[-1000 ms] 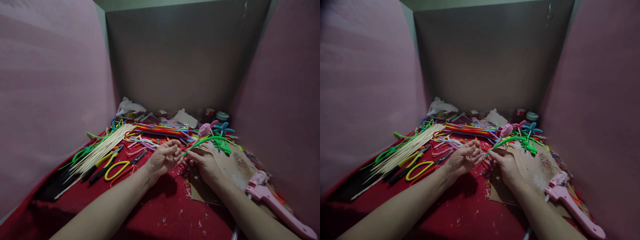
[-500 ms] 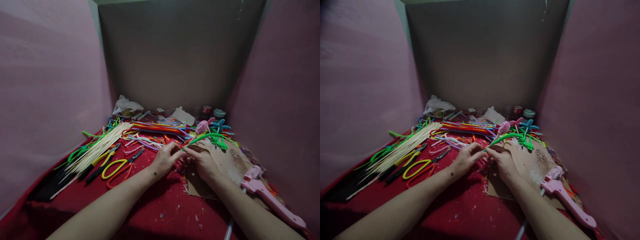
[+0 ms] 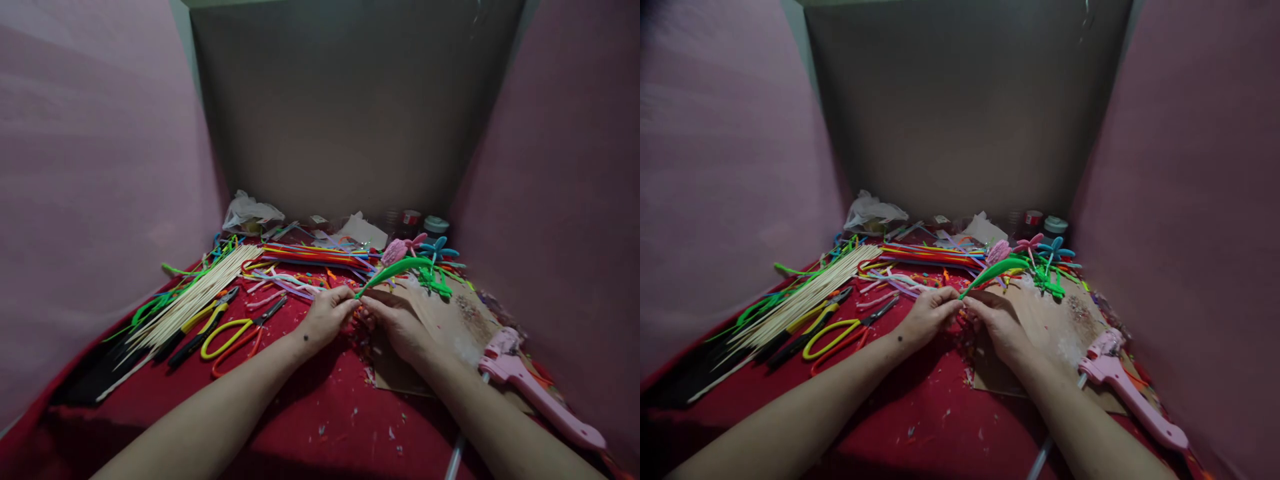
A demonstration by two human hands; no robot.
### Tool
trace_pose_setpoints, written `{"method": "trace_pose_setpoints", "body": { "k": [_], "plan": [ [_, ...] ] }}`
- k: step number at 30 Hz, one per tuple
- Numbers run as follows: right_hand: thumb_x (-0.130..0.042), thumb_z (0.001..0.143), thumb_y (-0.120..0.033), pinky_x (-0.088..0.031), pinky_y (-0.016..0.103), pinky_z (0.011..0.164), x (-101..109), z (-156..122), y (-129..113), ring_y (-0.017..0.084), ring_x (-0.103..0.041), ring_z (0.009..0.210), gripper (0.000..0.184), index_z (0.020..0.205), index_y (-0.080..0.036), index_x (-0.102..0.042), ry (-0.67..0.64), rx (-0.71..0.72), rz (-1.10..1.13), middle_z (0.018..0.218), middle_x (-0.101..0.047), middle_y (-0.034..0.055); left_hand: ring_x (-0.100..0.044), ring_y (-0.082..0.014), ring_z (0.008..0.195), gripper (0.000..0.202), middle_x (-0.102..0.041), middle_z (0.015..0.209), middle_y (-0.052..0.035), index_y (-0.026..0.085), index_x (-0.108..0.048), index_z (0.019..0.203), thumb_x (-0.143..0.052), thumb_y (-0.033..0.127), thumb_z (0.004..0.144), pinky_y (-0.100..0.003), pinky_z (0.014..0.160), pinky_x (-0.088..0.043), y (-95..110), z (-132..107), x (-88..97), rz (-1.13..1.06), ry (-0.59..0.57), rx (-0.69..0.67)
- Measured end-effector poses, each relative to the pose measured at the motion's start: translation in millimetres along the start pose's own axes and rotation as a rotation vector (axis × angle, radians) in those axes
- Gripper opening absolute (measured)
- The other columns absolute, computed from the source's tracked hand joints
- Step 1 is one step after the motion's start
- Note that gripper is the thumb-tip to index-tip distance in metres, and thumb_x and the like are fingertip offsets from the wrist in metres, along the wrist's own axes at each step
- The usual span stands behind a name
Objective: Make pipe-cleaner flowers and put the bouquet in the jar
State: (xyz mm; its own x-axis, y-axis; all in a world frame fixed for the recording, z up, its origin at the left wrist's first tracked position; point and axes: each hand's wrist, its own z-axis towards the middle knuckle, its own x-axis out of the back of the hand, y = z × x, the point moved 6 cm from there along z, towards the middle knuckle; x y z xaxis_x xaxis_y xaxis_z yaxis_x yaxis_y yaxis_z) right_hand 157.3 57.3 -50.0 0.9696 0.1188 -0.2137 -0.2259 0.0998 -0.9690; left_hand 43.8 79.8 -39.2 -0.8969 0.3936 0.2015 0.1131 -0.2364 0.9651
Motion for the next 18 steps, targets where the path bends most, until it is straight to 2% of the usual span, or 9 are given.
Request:
{"method": "trace_pose_setpoints", "body": {
  "k": [2,6,9,11,15,18],
  "plan": [
    [-0.063,0.072,-0.035,-0.034,0.026,0.054,0,-1,-2,0.011,-0.042,0.054,0.017,0.074,-0.018,-0.067,-0.009,0.012,-0.027,0.061,-0.055,-0.0008,-0.04,-0.006,0.037,0.019,-0.048,0.048,0.0053,0.015,-0.053,0.068,-0.055,0.032,0.076,-0.018,0.038,-0.03,-5,0,-5.4,-0.188,-0.092,0.124],
    [-0.064,0.071,-0.037,-0.031,0.025,0.049,-4,-2,-7,0.01,-0.041,0.051,0.018,0.066,-0.019,-0.065,-0.031,0.001,-0.052,0.058,-0.053,-0.0012,-0.038,-0.0034,0.03,0.025,-0.049,0.048,0.0056,0.013,-0.054,0.071,-0.061,0.037,0.074,-0.015,0.03,-0.026,-10,-2,-13.5,-0.455,-0.227,0.236],
    [-0.067,0.068,-0.037,-0.03,0.024,0.047,-4,-1,-5,0.009,-0.039,0.048,0.023,0.058,-0.018,-0.06,-0.036,-0.036,0.007,0.054,-0.05,-0.0025,-0.027,0.0,0.027,0.024,-0.042,0.046,0.0082,0.012,-0.056,0.074,-0.063,0.035,0.074,-0.013,0.028,-0.024,-13,-4,-17.7,-0.641,-0.302,0.32],
    [-0.068,0.066,-0.037,-0.031,0.023,0.047,-3,1,0,0.008,-0.04,0.048,0.022,0.061,-0.018,-0.059,-0.045,-0.073,0.085,0.055,-0.05,-0.0031,-0.02,0.001,0.027,0.023,-0.038,0.044,0.0096,0.012,-0.056,0.075,-0.062,0.034,0.075,-0.013,0.027,-0.022,-13,-6,-20.2,-0.731,-0.358,0.357],
    [-0.072,0.063,-0.034,-0.035,0.022,0.051,-2,3,6,0.009,-0.045,0.052,0.022,0.067,-0.016,-0.059,-0.081,-0.112,0.147,0.06,-0.055,-0.0017,-0.017,0.0006,0.027,0.022,-0.035,0.042,0.0102,0.011,-0.057,0.076,-0.061,0.033,0.076,-0.012,0.027,-0.019,-12,-7,-21.0,-0.733,-0.401,0.355],
    [-0.072,0.062,-0.033,-0.035,0.022,0.051,-1,2,-1,0.009,-0.044,0.053,0.022,0.063,-0.016,-0.059,-0.071,-0.06,0.094,0.062,-0.055,-0.0009,-0.022,-0.0002,0.026,0.027,-0.038,0.042,0.0089,0.011,-0.058,0.075,-0.06,0.037,0.076,-0.014,0.028,-0.02,-11,-7,-19.6,-0.599,-0.378,0.318]
  ]
}}
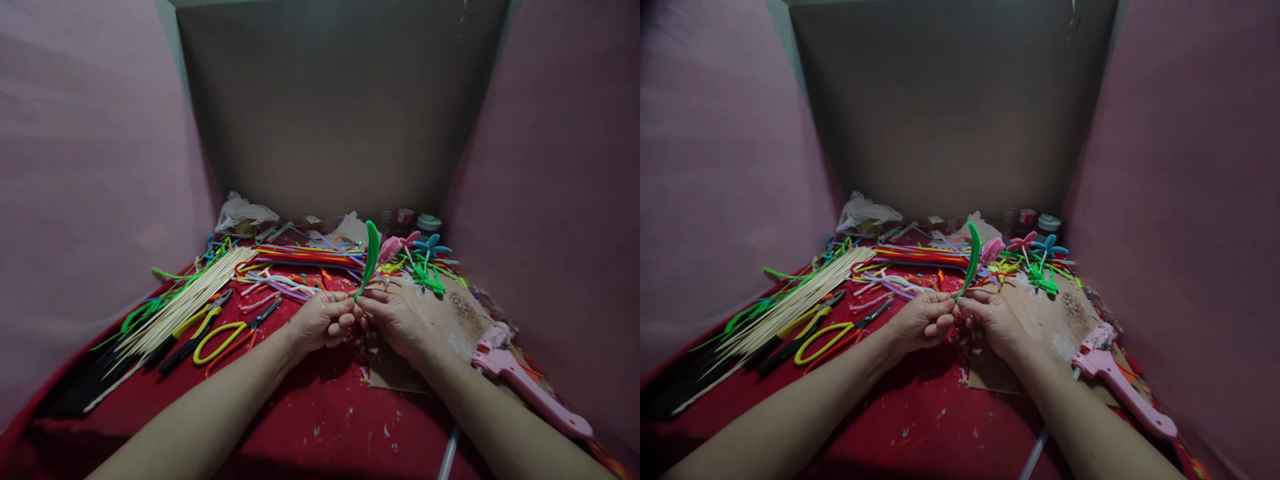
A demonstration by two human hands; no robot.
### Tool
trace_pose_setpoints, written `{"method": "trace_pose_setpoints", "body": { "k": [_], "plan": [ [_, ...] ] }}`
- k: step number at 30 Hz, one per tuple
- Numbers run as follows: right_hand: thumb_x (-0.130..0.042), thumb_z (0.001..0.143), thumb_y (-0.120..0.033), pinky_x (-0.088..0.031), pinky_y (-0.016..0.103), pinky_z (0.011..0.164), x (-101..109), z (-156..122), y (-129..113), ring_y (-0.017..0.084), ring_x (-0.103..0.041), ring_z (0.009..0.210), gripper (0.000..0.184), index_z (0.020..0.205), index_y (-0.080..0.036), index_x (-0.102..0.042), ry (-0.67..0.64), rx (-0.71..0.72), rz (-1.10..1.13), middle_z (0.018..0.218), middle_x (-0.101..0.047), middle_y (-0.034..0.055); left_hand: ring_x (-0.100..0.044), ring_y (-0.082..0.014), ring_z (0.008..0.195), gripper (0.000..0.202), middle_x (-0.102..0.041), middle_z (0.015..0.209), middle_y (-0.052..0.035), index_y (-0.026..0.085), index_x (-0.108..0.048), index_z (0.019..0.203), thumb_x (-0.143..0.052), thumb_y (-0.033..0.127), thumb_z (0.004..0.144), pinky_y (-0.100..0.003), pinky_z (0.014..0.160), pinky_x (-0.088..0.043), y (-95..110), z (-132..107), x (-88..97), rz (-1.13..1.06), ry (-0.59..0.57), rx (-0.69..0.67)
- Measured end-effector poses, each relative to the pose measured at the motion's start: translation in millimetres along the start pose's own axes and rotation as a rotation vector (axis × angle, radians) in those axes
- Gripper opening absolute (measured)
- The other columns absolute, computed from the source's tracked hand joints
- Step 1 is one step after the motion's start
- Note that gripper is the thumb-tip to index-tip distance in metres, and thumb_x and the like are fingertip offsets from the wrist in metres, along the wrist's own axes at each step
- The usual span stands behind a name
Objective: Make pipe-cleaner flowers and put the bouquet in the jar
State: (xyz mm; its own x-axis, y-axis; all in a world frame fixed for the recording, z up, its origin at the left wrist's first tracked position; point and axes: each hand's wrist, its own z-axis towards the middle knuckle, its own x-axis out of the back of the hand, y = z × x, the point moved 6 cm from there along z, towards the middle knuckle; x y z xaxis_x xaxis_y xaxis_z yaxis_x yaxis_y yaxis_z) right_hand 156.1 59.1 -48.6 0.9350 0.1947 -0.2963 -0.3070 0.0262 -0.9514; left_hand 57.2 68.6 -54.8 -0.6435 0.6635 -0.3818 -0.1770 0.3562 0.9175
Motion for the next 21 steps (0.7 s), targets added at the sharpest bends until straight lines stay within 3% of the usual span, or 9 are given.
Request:
{"method": "trace_pose_setpoints", "body": {
  "k": [4,8,14,21],
  "plan": [
    [-0.068,0.066,-0.039,-0.034,0.024,0.051,-3,-4,-10,0.01,-0.043,0.052,0.024,0.061,-0.017,-0.06,0.035,0.048,-0.064,0.058,-0.053,-0.0007,-0.043,-0.0049,0.036,0.036,-0.05,0.049,0.0033,0.012,-0.058,0.068,-0.055,0.046,0.077,-0.017,0.037,-0.033,15,-1,5.0,0.385,0.176,-0.152],
    [-0.067,0.065,-0.037,-0.031,0.024,0.049,-4,-6,-11,0.01,-0.04,0.051,0.024,0.054,-0.017,-0.059,0.073,0.042,-0.139,0.054,-0.05,-0.0022,-0.048,-0.0078,0.049,0.03,-0.053,0.057,0.0034,0.014,-0.057,0.07,-0.063,0.043,0.069,-0.019,0.047,-0.037,36,-6,12.2,0.592,0.412,-0.293],
    [-0.062,0.066,-0.033,-0.025,0.024,0.047,-5,-8,2,0.008,-0.033,0.047,0.017,0.063,-0.017,-0.066,0.041,-0.028,-0.234,0.05,-0.046,-0.0043,-0.04,-0.0058,0.051,0.026,-0.048,0.058,0.0048,0.014,-0.055,0.065,-0.067,0.036,0.067,-0.019,0.049,-0.03,35,-8,7.2,0.42,0.337,-0.291],
    [-0.058,0.065,-0.026,-0.023,0.023,0.042,-2,-9,8,0.008,-0.033,0.041,0.012,0.061,-0.017,-0.064,0.095,-0.105,-0.353,0.043,-0.043,-0.0056,-0.035,-0.0065,0.052,0.03,-0.043,0.054,0.0054,0.013,-0.05,0.056,-0.068,0.035,0.064,-0.021,0.05,-0.027,36,-12,2.1,0.491,0.423,-0.305]
  ]
}}
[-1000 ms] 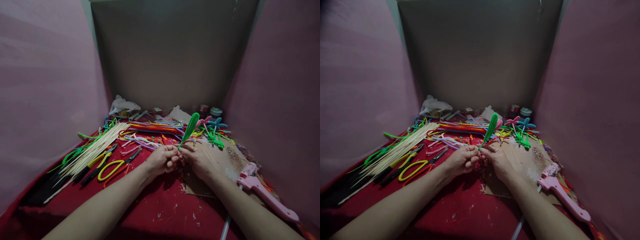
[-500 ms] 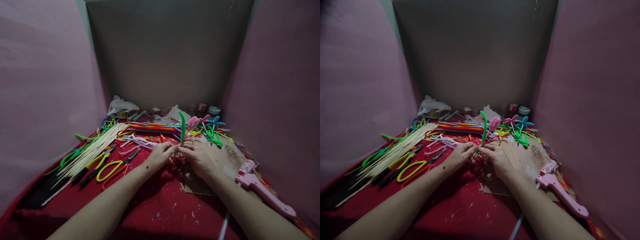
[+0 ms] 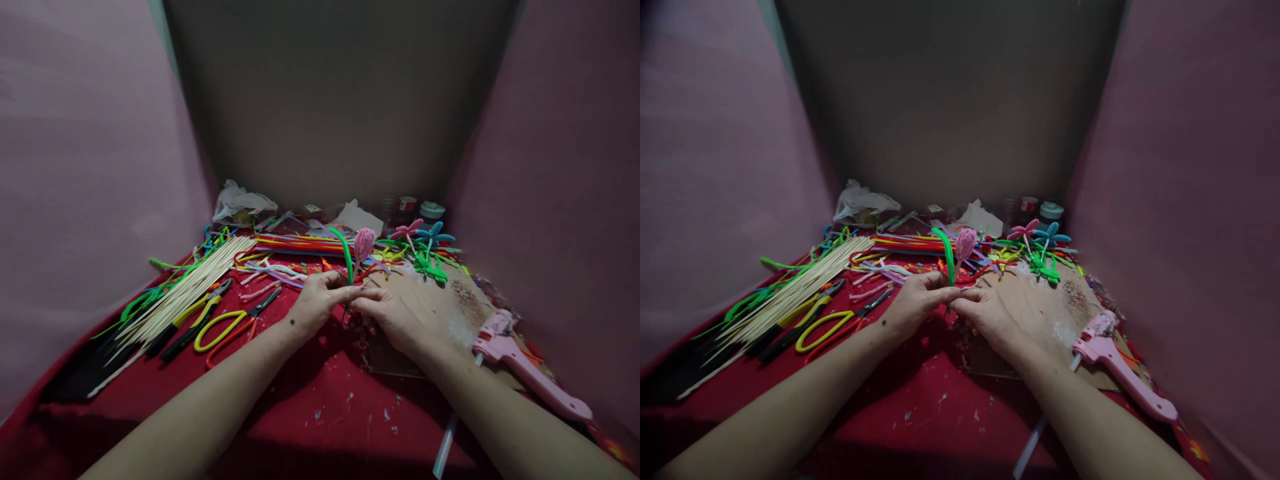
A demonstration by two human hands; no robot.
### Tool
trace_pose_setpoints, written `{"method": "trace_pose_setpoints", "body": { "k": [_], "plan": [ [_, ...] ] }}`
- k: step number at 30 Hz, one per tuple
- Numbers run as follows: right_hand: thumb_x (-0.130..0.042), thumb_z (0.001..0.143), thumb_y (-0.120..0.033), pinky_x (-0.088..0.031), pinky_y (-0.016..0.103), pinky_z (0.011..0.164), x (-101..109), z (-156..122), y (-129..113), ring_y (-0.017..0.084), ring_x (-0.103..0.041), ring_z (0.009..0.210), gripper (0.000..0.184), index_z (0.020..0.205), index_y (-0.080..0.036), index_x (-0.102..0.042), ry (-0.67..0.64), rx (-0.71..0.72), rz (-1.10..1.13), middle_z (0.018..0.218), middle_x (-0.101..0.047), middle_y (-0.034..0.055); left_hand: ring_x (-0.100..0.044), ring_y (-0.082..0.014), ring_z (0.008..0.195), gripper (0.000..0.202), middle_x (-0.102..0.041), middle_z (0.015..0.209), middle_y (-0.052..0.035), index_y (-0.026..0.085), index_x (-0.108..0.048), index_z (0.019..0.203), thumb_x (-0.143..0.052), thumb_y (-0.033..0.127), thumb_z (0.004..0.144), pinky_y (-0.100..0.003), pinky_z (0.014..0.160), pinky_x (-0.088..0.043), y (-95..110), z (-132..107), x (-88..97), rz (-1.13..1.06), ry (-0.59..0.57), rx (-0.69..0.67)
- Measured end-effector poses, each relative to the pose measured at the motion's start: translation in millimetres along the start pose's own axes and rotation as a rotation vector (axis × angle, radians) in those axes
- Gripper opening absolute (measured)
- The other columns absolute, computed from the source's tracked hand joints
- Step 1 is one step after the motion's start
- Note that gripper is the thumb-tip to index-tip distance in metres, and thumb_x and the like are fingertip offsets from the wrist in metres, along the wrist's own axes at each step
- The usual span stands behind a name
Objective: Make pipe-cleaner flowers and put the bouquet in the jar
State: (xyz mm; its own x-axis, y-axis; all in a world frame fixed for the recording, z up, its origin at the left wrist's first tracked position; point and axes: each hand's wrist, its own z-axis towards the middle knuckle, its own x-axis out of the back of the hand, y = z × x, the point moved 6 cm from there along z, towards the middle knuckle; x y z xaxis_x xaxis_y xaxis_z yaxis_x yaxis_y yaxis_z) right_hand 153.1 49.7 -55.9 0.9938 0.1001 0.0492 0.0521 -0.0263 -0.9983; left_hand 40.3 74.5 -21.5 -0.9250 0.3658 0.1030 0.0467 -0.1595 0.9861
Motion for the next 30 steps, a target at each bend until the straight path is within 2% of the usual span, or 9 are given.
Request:
{"method": "trace_pose_setpoints", "body": {
  "k": [3,8,12,15,18,22,26,30],
  "plan": [
    [-0.058,0.065,-0.025,-0.023,0.023,0.042,0,0,-2,0.007,-0.033,0.041,0.012,0.057,-0.017,-0.062,-0.001,0.016,-0.001,0.043,-0.043,-0.0055,-0.035,-0.0071,0.053,0.029,-0.042,0.054,0.005,0.014,-0.051,0.056,-0.065,0.036,0.066,-0.022,0.051,-0.026,3,0,-1.3,0.074,-0.035,-0.01],
    [-0.06,0.067,-0.027,-0.025,0.022,0.042,-4,-1,-9,0.007,-0.036,0.042,0.019,0.052,-0.017,-0.06,-0.074,0.077,0.005,0.044,-0.045,-0.0051,-0.028,-0.0061,0.049,0.031,-0.035,0.052,0.0058,0.015,-0.046,0.054,-0.059,0.037,0.072,-0.022,0.048,-0.02,2,0,-3.0,0.153,-0.121,0.003],
    [-0.063,0.067,-0.035,-0.028,0.022,0.039,-5,-2,-6,0.007,-0.035,0.039,0.021,0.058,-0.016,-0.063,-0.106,0.01,-0.002,0.045,-0.045,-0.005,-0.027,-0.0056,0.048,0.03,-0.035,0.051,0.0057,0.014,-0.046,0.055,-0.057,0.037,0.072,-0.022,0.046,-0.019,2,1,-2.4,0.166,-0.187,0.026],
    [-0.066,0.066,-0.037,-0.034,0.022,0.042,-8,-3,-2,0.008,-0.042,0.042,0.021,0.066,-0.016,-0.065,-0.17,-0.036,0.032,0.049,-0.051,-0.0037,-0.028,-0.0053,0.047,0.03,-0.036,0.051,0.0058,0.014,-0.047,0.056,-0.057,0.037,0.072,-0.021,0.046,-0.018,1,2,-0.3,0.156,-0.222,0.052],
    [-0.066,0.069,-0.038,-0.039,0.022,0.048,-10,-1,1,0.009,-0.049,0.048,0.022,0.068,-0.016,-0.065,-0.236,-0.032,0.099,0.056,-0.057,-0.0013,-0.032,-0.0054,0.047,0.03,-0.039,0.052,0.0052,0.013,-0.049,0.059,-0.059,0.039,0.071,-0.02,0.046,-0.022,-2,0,-0.8,0.052,-0.262,0.096],
    [-0.067,0.068,-0.034,-0.041,0.023,0.05,-11,1,5,0.01,-0.05,0.05,0.021,0.059,-0.015,-0.064,-0.28,-0.007,0.224,0.057,-0.059,0.0004,-0.038,-0.0061,0.046,0.032,-0.043,0.052,0.0038,0.013,-0.053,0.063,-0.063,0.042,0.068,-0.02,0.047,-0.028,-9,-2,-5.7,-0.131,-0.327,0.163],
    [-0.07,0.066,-0.028,-0.04,0.023,0.049,-12,0,5,0.009,-0.048,0.049,0.017,0.058,-0.014,-0.065,-0.332,-0.014,0.265,0.053,-0.056,-0.0006,-0.033,-0.0039,0.042,0.032,-0.041,0.05,0.0047,0.012,-0.053,0.063,-0.066,0.041,0.068,-0.018,0.043,-0.025,-14,-2,-8.1,-0.254,-0.367,0.18],
    [-0.068,0.066,-0.029,-0.037,0.023,0.049,-14,-3,-2,0.009,-0.047,0.048,0.017,0.061,-0.013,-0.069,-0.385,-0.013,0.269,0.054,-0.057,0.0005,-0.028,-0.0026,0.04,0.029,-0.037,0.048,0.0057,0.011,-0.053,0.065,-0.064,0.038,0.071,-0.017,0.041,-0.023,-18,-2,-10.0,-0.358,-0.421,0.188]
  ]
}}
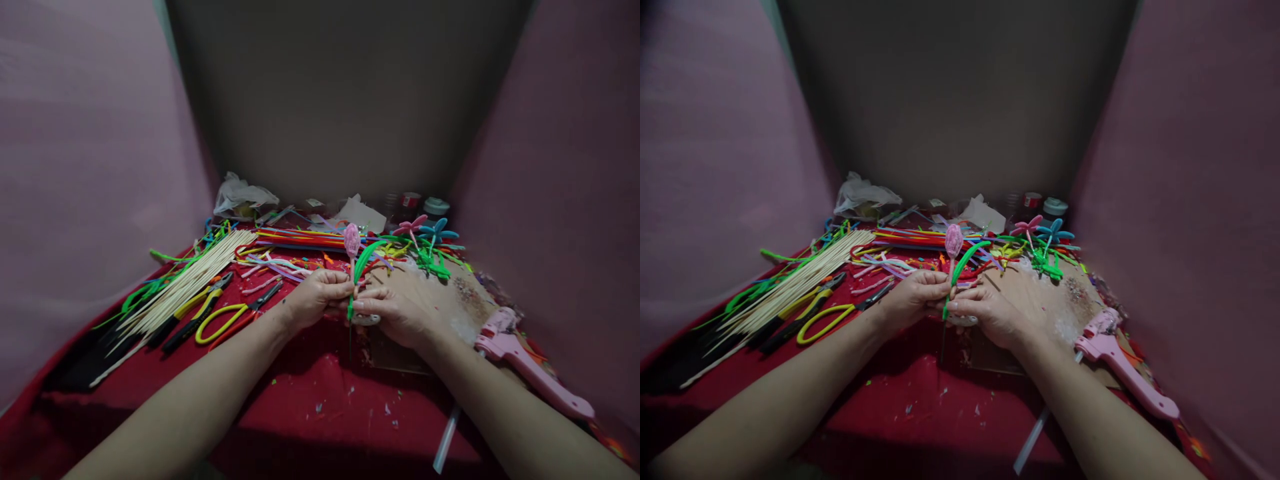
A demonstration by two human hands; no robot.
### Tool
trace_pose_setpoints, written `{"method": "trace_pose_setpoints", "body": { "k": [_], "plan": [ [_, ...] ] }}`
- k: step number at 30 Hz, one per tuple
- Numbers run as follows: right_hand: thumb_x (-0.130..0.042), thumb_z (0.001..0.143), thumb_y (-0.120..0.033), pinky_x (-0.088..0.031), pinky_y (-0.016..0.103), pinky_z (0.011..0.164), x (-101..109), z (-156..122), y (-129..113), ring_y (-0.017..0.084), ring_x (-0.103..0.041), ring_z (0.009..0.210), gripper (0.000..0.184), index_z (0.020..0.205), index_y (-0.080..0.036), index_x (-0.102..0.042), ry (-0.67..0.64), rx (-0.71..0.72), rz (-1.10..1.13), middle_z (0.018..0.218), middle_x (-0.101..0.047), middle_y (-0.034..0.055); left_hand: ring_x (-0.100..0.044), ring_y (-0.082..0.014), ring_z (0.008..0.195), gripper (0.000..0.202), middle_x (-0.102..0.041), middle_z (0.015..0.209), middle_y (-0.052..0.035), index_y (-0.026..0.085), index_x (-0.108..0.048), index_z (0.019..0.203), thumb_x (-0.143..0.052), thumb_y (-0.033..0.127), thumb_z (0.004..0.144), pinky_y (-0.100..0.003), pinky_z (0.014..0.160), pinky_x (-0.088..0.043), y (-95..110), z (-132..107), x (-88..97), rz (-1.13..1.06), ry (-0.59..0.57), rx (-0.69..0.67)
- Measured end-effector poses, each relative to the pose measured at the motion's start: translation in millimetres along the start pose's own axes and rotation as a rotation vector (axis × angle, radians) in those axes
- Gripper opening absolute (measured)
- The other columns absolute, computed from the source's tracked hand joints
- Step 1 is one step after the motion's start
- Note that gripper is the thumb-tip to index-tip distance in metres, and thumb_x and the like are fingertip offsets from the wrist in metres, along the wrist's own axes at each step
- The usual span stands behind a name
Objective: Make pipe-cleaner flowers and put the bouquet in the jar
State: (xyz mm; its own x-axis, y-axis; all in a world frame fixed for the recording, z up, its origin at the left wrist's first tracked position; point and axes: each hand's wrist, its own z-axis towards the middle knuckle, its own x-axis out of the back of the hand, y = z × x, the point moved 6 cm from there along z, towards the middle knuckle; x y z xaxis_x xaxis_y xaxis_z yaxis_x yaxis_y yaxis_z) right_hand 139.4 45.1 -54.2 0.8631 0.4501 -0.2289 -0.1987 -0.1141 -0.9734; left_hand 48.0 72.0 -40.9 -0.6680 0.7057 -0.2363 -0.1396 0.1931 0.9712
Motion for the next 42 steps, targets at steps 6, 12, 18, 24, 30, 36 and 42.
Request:
{"method": "trace_pose_setpoints", "body": {
  "k": [6,12,18,24,30,36,42],
  "plan": [
    [-0.068,0.063,-0.025,-0.038,0.026,0.061,-1,0,-4,0.011,-0.049,0.057,0.012,0.061,-0.014,-0.07,0.004,0.017,-0.045,0.058,-0.061,0.0015,-0.028,-0.0027,0.038,0.031,-0.038,0.045,0.0055,0.011,-0.052,0.062,-0.066,0.038,0.069,-0.017,0.039,-0.022,-1,0,0.8,0.03,0.021,0.012],
    [-0.065,0.064,-0.023,-0.032,0.025,0.056,11,1,-10,0.01,-0.041,0.054,0.011,0.058,-0.014,-0.067,0.185,0.102,-0.091,0.054,-0.055,-0.0014,-0.035,-0.003,0.042,0.028,-0.045,0.054,0.0046,0.013,-0.051,0.067,-0.062,0.038,0.075,-0.016,0.039,-0.026,4,4,4.2,0.112,0.141,-0.072],
    [-0.057,0.063,-0.022,-0.033,0.025,0.057,8,-4,-18,0.011,-0.044,0.055,0.014,0.057,-0.015,-0.067,0.273,0.111,-0.22,0.054,-0.058,-0.0016,-0.037,-0.0029,0.041,0.029,-0.047,0.057,0.0064,0.015,-0.05,0.072,-0.067,0.038,0.069,-0.017,0.038,-0.028,1,3,6.1,0.209,0.264,-0.031],
    [-0.05,0.063,-0.017,-0.039,0.025,0.065,-1,-2,-22,0.012,-0.051,0.061,0.022,0.066,-0.016,-0.072,0.203,0.151,-0.32,0.061,-0.064,-0.0007,-0.033,-0.0032,0.038,0.031,-0.044,0.048,0.0071,0.015,-0.048,0.065,-0.066,0.04,0.069,-0.018,0.037,-0.023,1,3,7.9,0.335,0.31,-0.015],
    [-0.057,0.064,-0.025,-0.041,0.027,0.07,-3,-1,-21,0.013,-0.055,0.066,0.02,0.072,-0.017,-0.074,0.153,0.134,-0.287,0.066,-0.067,0.0005,-0.031,-0.0034,0.038,0.034,-0.04,0.047,0.0068,0.015,-0.045,0.059,-0.065,0.042,0.068,-0.018,0.038,-0.021,5,3,5.8,0.355,0.285,-0.014],
    [-0.066,0.064,-0.029,-0.04,0.028,0.068,-1,-1,-17,0.012,-0.053,0.065,0.018,0.076,-0.017,-0.073,0.178,0.104,-0.243,0.068,-0.066,-0.0004,-0.035,-0.004,0.042,0.03,-0.044,0.049,0.0055,0.013,-0.051,0.059,-0.066,0.038,0.067,-0.018,0.041,-0.021,10,2,5.7,0.37,0.273,-0.034],
    [-0.064,0.07,-0.032,-0.035,0.024,0.056,3,-2,-10,0.009,-0.044,0.055,0.02,0.073,-0.013,-0.07,0.143,0.072,-0.23,0.059,-0.058,-0.001,-0.047,-0.0069,0.049,0.024,-0.057,0.06,0.0011,0.012,-0.062,0.074,-0.066,0.035,0.069,-0.018,0.048,-0.033,11,1,1.1,0.288,0.152,0.002]
  ]
}}
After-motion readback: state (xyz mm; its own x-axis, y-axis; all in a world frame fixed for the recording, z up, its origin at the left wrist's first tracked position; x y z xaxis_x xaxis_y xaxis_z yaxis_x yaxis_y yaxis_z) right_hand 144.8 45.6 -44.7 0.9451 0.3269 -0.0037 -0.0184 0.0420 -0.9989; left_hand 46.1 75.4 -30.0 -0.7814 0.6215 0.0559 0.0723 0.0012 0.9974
